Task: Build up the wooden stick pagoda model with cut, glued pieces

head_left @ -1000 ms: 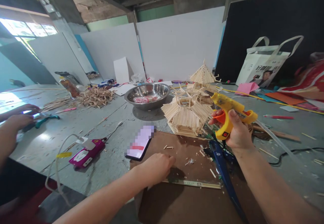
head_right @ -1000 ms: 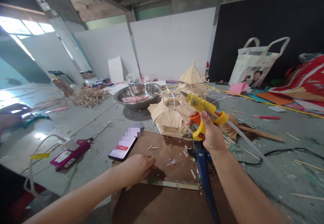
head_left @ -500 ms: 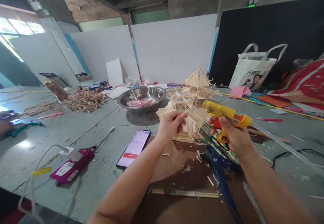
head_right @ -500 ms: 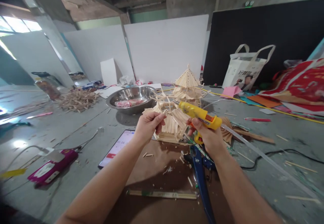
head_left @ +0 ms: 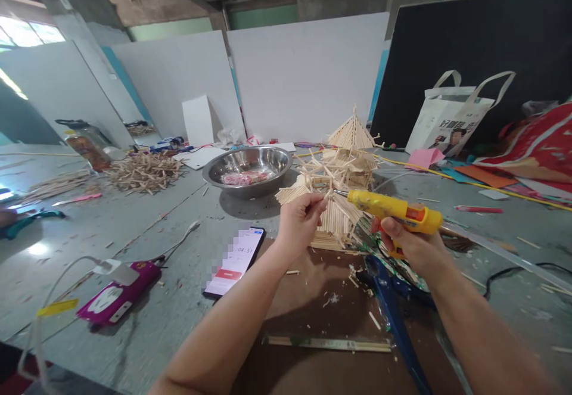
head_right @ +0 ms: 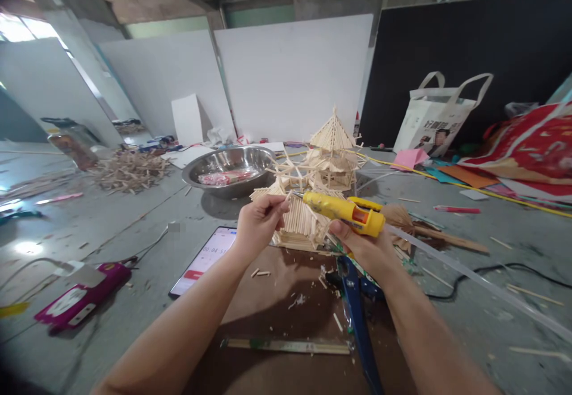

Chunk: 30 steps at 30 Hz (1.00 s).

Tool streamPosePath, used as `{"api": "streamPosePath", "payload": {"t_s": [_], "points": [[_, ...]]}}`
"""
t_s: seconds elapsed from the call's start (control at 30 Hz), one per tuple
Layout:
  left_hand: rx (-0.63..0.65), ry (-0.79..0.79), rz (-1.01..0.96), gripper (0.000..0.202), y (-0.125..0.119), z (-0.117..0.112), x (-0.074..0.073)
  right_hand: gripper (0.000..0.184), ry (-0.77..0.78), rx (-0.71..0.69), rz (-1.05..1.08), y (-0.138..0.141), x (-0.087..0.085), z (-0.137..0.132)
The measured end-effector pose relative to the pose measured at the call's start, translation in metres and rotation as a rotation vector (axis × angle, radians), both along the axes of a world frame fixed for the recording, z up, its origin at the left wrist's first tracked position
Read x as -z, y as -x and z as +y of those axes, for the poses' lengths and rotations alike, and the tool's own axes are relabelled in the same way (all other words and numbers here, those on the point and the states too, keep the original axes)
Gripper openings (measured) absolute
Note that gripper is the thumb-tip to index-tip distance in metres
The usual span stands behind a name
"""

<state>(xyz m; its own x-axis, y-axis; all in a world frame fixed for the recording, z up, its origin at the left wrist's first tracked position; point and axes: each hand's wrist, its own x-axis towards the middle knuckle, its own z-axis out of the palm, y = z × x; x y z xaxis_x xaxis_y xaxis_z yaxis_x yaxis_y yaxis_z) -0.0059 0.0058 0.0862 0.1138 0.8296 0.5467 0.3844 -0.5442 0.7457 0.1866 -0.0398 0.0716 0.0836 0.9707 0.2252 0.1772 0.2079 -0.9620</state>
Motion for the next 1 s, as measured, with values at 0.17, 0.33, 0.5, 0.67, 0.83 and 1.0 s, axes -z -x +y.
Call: {"api": "streamPosePath", "payload": {"t_s": [0.17, 0.33, 0.5, 0.67, 0.83, 1.0], "points": [[0.001, -0.037, 0.044, 0.014, 0.0013, -0.0017, -0.0015, 0.037, -0.005, -0.022, -0.003, 0.0012, -0.0002, 0.0003], [-0.006, -0.061, 0.054, 0.014, 0.0019, -0.0016, -0.0014, 0.037, 0.003, -0.004, -0.033, 0.0032, -0.0041, -0.0008], [-0.001, -0.082, 0.067, 0.014, 0.0024, -0.001, -0.0012, 0.037, -0.024, -0.016, -0.017, 0.0057, -0.0081, -0.0019], [-0.01, -0.111, 0.09, 0.014, 0.0029, -0.001, -0.0028, 0.035, -0.019, -0.013, -0.014, 0.0051, -0.0061, -0.0011], [-0.011, -0.131, 0.106, 0.015, 0.004, -0.0008, -0.0027, 0.036, -0.012, -0.015, -0.016, 0.0047, -0.0064, -0.001], [-0.025, -0.159, 0.125, 0.014, 0.0046, -0.0001, -0.0022, 0.036, -0.024, -0.016, 0.004, 0.0068, -0.0096, -0.0019]]}}
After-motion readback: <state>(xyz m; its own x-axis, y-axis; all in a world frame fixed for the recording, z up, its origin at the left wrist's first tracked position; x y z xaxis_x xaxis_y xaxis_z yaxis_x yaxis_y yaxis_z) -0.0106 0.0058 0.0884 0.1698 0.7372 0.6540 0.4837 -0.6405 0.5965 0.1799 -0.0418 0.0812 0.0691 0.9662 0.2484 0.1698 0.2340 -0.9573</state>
